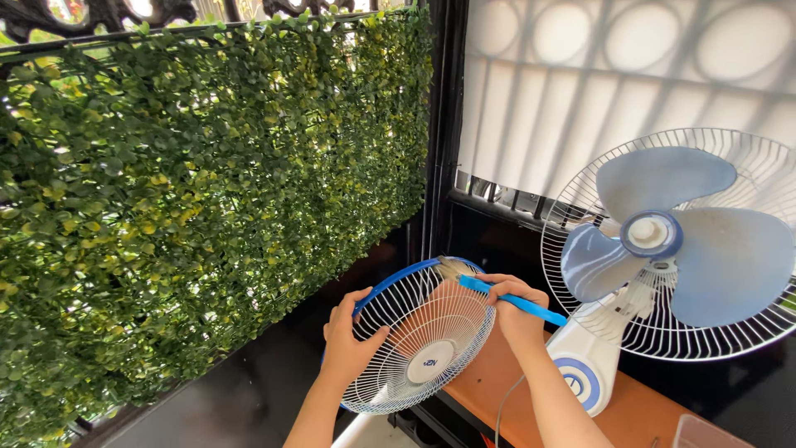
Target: The person uses a blue brush to clean the front grill of a small white and blue fan, then removes the grill and cleans the fan blades. The person continues brushing the grill and blades methodically.
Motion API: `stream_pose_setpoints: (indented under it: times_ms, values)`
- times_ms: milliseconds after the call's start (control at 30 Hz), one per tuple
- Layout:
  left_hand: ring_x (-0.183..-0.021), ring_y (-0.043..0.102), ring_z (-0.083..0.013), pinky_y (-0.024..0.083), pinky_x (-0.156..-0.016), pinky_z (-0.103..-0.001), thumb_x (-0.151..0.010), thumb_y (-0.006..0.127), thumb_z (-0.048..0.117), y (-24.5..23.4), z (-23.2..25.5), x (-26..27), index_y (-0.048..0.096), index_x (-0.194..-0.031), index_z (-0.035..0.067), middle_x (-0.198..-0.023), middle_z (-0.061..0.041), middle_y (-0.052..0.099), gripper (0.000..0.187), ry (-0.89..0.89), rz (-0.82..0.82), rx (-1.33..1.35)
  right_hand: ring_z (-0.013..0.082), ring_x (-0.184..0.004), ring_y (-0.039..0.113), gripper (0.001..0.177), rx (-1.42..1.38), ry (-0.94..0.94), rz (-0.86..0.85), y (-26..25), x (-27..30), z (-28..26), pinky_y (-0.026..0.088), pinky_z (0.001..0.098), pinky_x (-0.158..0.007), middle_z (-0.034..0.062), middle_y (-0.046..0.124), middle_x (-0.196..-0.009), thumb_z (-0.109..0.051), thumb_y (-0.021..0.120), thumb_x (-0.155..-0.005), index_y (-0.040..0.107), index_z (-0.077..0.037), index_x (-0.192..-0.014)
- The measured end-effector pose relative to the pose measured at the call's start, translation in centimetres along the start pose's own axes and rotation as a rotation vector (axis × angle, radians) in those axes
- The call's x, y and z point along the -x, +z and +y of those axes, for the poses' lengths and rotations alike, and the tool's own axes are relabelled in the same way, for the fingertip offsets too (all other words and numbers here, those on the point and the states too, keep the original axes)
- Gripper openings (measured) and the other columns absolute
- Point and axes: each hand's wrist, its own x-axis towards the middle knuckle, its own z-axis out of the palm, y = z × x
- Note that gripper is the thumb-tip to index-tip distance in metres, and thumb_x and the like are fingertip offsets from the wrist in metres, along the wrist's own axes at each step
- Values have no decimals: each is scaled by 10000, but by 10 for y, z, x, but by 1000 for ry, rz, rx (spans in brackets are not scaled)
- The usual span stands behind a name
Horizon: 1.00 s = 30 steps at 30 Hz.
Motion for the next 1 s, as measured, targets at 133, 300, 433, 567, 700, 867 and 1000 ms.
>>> stream_pose_setpoints:
  times_ms: [133,300,433,567,700,867,1000]
  values:
    - [-1009,588,-189,388,-1020,-419,-713,857,209,-1,-6,4,568,-1342,261,-1083,-30,624,694,32,22,56,219,-870,740,255,-13,-12,-9,-2,5,3,549,262,-743,174,787,-1002,227,501,-695,666,39,-646]
    - [-1041,581,-166,410,-1003,-420,-715,832,185,-10,-22,17,558,-1326,254,-1126,-9,598,673,-55,49,78,214,-739,676,271,118,110,130,-18,11,25,474,257,-624,170,801,-994,186,474,-692,697,37,-652]
    - [-1056,527,-221,311,-1026,-483,-727,677,137,-13,-34,20,489,-1395,205,-1155,5,576,697,76,49,-96,181,-722,630,259,73,144,82,-12,15,30,449,246,-607,158,799,-987,156,499,-727,712,22,-669]
    - [-1092,508,-234,291,-1047,-493,-760,572,141,-12,-39,20,463,-1452,177,-1101,-25,546,701,134,55,-129,190,-733,696,242,216,81,59,8,22,8,491,266,-605,128,797,-953,153,530,-696,712,4,-640]
    - [-1065,528,-220,351,-990,-455,-760,639,237,-10,-18,11,495,-1391,161,-1078,-30,566,652,73,12,-199,179,-827,742,242,289,-6,37,18,27,-22,526,261,-664,103,797,-990,151,543,-658,716,-19,-651]
    - [-1106,524,-273,376,-931,-485,-669,822,469,9,31,-6,523,-1199,50,-1119,-92,586,739,112,21,-447,239,-1003,760,258,247,-165,-183,53,38,-62,597,315,-857,94,802,-1037,151,553,-603,716,-43,-653]
    - [-1120,535,-278,399,-907,-499,-544,921,580,8,42,-11,520,-1187,77,-1139,-87,595,909,20,-69,-608,305,-1079,732,187,289,-362,-304,60,47,-90,584,370,-934,115,769,-1073,126,659,-620,688,-45,-688]
